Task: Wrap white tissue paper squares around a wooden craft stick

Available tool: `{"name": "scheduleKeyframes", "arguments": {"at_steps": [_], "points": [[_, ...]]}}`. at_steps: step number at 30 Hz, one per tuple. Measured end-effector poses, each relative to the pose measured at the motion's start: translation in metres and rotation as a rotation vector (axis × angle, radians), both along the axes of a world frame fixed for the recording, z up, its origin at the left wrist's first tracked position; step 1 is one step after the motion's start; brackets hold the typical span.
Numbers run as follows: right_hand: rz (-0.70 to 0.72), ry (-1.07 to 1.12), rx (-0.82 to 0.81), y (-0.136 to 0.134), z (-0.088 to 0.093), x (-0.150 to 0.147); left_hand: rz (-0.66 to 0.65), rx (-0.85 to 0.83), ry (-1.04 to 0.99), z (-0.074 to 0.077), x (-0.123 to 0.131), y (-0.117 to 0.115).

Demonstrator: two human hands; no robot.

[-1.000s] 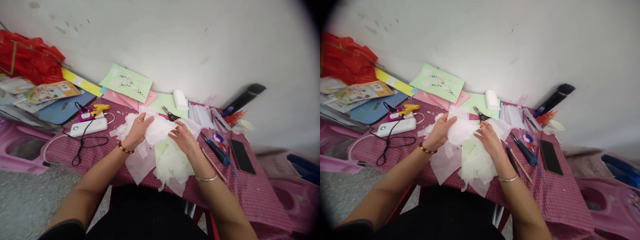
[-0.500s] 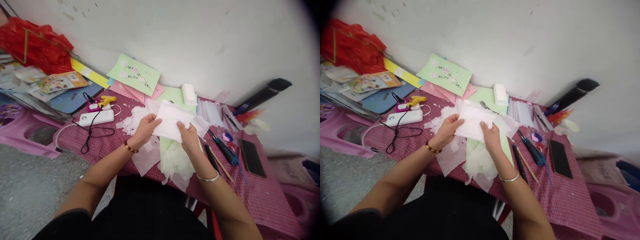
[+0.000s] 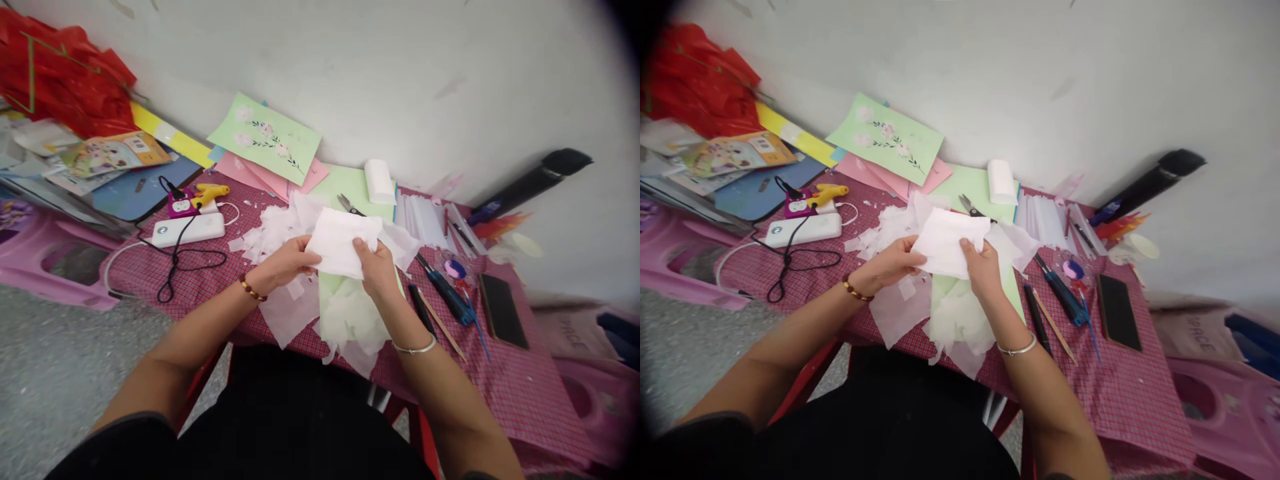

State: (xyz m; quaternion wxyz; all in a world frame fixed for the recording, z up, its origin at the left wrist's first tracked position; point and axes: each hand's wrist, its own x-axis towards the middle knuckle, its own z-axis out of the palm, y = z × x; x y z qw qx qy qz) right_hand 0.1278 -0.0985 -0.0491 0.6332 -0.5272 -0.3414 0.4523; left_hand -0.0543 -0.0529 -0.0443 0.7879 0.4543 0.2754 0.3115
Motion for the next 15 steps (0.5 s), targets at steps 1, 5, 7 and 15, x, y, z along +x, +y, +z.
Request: {"name": "scheduleKeyframes", "arguments": {"at_steps": [1,5,7,15], "points": [[-0.004,0.009,-0.003,0.0,0.0,0.001,-0.018,0.0,0.003,0.001,-0.005,0.002],[-0.004,0.027,-0.004,0.004,-0.002,-0.002,-0.097,-0.052,-0.031,0.002,-0.008,0.01],[0.035,0.01,-0.013,0.006,-0.001,-0.006,-0.114,-0.084,-0.053,0.002,0.001,0.013],[0.584,-0.39,-0.164,-0.021,0.008,0.007,0.272,0.071,0.055,0.024,0.016,0.009]]}}
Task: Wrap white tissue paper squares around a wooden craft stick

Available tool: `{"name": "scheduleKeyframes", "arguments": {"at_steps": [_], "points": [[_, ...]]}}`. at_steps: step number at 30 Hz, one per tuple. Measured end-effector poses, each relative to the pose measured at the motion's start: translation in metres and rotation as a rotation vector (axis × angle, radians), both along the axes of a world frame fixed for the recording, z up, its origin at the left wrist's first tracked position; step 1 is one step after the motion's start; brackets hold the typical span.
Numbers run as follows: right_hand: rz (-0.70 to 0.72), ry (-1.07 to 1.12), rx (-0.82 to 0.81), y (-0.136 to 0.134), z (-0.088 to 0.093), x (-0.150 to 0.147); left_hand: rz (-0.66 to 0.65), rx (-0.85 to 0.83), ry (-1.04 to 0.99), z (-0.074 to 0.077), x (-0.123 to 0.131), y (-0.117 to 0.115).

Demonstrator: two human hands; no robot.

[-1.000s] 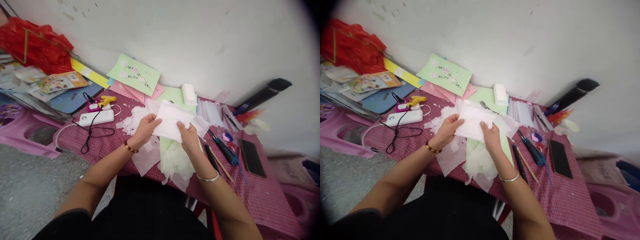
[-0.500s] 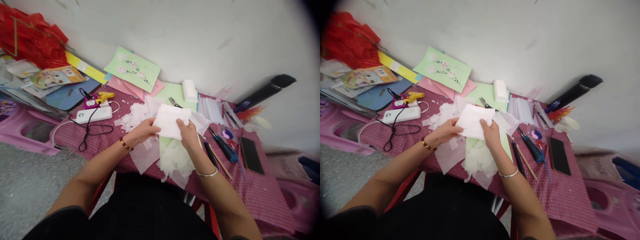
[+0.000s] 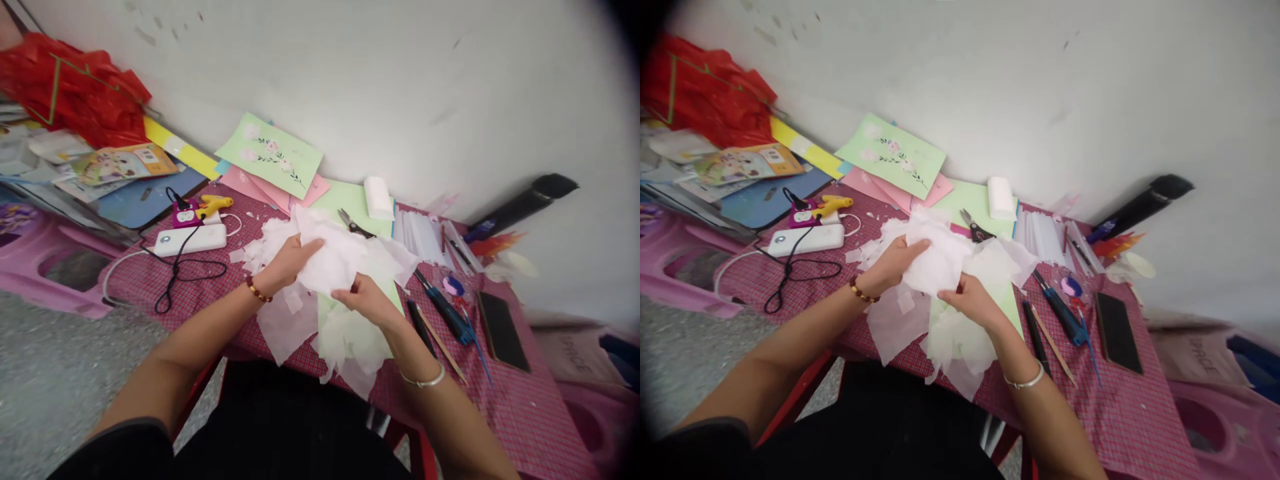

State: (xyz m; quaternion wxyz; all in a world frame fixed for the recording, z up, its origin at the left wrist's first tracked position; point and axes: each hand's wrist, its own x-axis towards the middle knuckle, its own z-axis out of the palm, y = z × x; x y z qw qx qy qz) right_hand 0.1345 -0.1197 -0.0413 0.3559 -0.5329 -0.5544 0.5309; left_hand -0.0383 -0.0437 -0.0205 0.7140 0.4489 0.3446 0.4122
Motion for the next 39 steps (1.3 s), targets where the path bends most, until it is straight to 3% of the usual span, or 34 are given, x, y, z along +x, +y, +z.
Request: {"name": "scheduleKeyframes", "arguments": {"at_steps": [6,11,17,21,24,30,32,34,39], "points": [[0.086,-0.143,0.097,-0.019,0.0,0.017,-0.031,0.026,0.082,0.007,-0.017,-0.019],[-0.171,0.209,0.224,-0.018,0.016,0.013,-0.103,-0.038,0.112,0.01,-0.021,-0.035],[-0.449,0.32,0.254,-0.019,0.022,0.004,-0.131,-0.11,0.095,0.004,-0.029,-0.051],[-0.448,0.34,0.29,-0.028,0.02,0.005,-0.129,-0.077,0.146,0.003,-0.041,-0.054],[-0.443,0.313,0.289,-0.032,0.019,0.004,-0.139,0.046,0.162,0.011,-0.045,-0.052],[-0.434,0.271,0.308,-0.038,0.019,0.002,0.171,0.183,0.088,0.022,-0.037,-0.046],[-0.442,0.255,0.321,-0.042,0.019,0.001,0.216,0.194,0.095,0.021,-0.035,-0.047],[-0.452,0.241,0.325,-0.046,0.019,0.0,0.184,0.218,0.137,0.022,-0.034,-0.051],[-0.399,0.202,0.282,-0.054,0.018,-0.001,-0.098,0.316,0.333,0.035,-0.035,-0.058]]}}
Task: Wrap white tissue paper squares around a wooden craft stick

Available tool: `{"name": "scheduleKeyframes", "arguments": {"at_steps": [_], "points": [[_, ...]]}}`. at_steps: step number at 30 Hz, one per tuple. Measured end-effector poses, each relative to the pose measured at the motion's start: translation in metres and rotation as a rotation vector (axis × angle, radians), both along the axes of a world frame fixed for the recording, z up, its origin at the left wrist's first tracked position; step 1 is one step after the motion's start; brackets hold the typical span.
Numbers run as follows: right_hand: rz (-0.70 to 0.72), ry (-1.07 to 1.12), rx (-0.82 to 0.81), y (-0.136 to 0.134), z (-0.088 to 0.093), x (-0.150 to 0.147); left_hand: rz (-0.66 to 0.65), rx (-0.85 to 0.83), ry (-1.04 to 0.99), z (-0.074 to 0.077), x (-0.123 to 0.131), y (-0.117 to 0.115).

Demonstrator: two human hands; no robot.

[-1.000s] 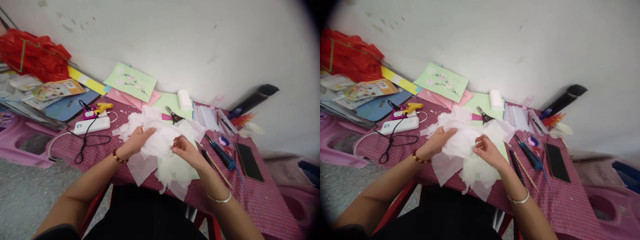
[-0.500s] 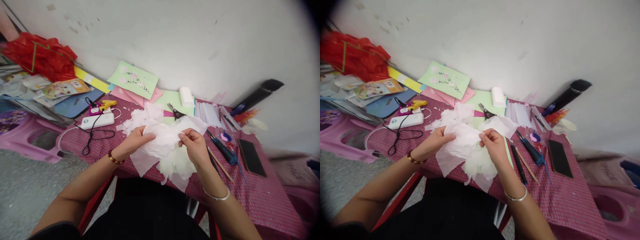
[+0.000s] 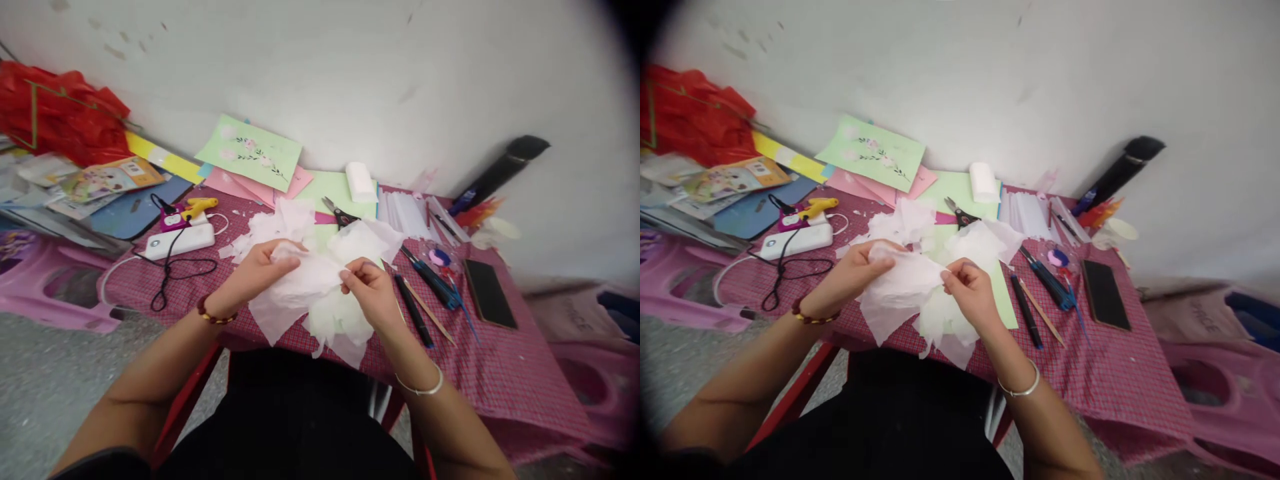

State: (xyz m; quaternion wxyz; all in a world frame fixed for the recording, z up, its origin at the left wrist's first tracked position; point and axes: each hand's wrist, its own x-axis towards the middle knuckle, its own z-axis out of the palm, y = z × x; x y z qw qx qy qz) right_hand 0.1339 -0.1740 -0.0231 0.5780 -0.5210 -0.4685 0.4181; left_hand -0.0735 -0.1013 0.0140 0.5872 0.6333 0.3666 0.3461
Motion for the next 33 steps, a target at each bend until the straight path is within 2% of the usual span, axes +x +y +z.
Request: {"name": "scheduleKeyframes", "arguments": {"at_steps": [5,8,12,15,19,23,27,30,33], "points": [[-0.019,-0.06,-0.01,-0.01,-0.008,0.011,0.052,0.096,0.155,0.008,0.011,-0.005],[0.028,-0.15,0.001,-0.015,-0.011,0.022,0.017,0.227,0.234,0.008,0.017,-0.008],[0.021,-0.275,0.133,-0.025,0.003,0.024,-0.055,0.442,0.335,0.008,0.02,-0.017],[0.004,-0.309,0.179,-0.034,0.02,0.01,-0.085,0.693,0.474,0.009,0.021,-0.027],[0.172,-0.178,0.017,-0.036,0.028,-0.02,-0.035,1.002,0.716,0.007,0.023,-0.043],[0.163,0.106,-0.066,-0.03,0.016,-0.043,0.041,1.197,0.824,0.001,0.011,-0.058],[0.131,0.362,-0.058,-0.035,0.0,-0.055,0.125,1.181,0.796,-0.006,-0.017,-0.07],[0.177,0.45,-0.105,-0.043,-0.007,-0.063,0.053,1.108,0.76,-0.01,-0.034,-0.079],[0.171,0.471,-0.129,-0.05,-0.013,-0.069,-0.083,0.87,0.616,-0.008,-0.042,-0.085]]}}
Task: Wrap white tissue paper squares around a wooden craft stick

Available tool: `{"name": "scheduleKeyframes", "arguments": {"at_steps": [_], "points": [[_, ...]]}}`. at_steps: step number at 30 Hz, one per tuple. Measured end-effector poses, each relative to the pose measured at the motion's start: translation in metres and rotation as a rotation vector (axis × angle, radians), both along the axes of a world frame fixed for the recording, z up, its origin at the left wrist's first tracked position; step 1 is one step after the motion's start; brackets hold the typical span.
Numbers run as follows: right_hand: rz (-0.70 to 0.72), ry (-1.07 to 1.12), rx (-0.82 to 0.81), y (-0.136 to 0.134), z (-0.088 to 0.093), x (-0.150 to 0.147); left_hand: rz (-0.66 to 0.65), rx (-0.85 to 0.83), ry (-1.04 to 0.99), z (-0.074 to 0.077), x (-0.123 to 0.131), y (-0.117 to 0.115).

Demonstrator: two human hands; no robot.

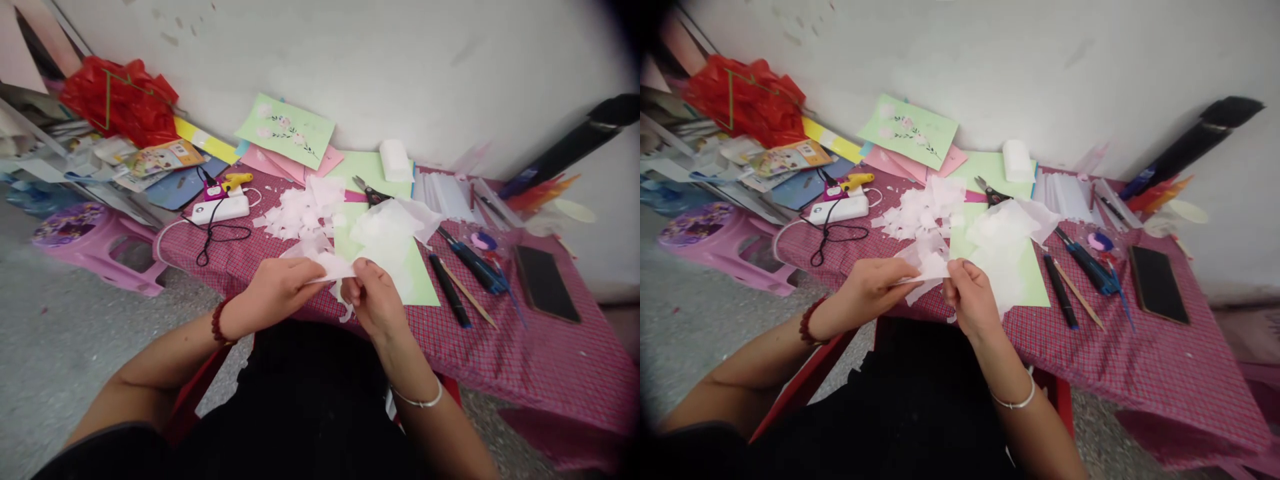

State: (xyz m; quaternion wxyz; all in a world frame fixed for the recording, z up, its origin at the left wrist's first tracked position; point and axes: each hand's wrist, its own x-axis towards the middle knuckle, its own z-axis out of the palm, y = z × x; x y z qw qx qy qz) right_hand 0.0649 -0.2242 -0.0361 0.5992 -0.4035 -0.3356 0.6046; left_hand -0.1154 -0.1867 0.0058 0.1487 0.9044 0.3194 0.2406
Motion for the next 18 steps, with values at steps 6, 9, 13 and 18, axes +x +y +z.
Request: {"name": "scheduleKeyframes", "arguments": {"at_steps": [6,9,13,18], "points": [[-0.145,-0.226,0.177,-0.022,0.002,0.002,-0.128,-0.626,-0.283,0.019,-0.009,-0.008],[-0.092,-0.361,0.224,-0.033,0.009,0.003,-0.165,-0.833,-0.277,0.023,-0.013,-0.01],[0.089,-0.292,0.211,-0.042,0.01,0.003,-0.153,-0.809,-0.25,0.024,-0.012,-0.008],[0.106,-0.27,0.153,-0.041,-0.001,0.001,-0.148,-0.769,-0.177,0.029,-0.008,-0.002]]}}
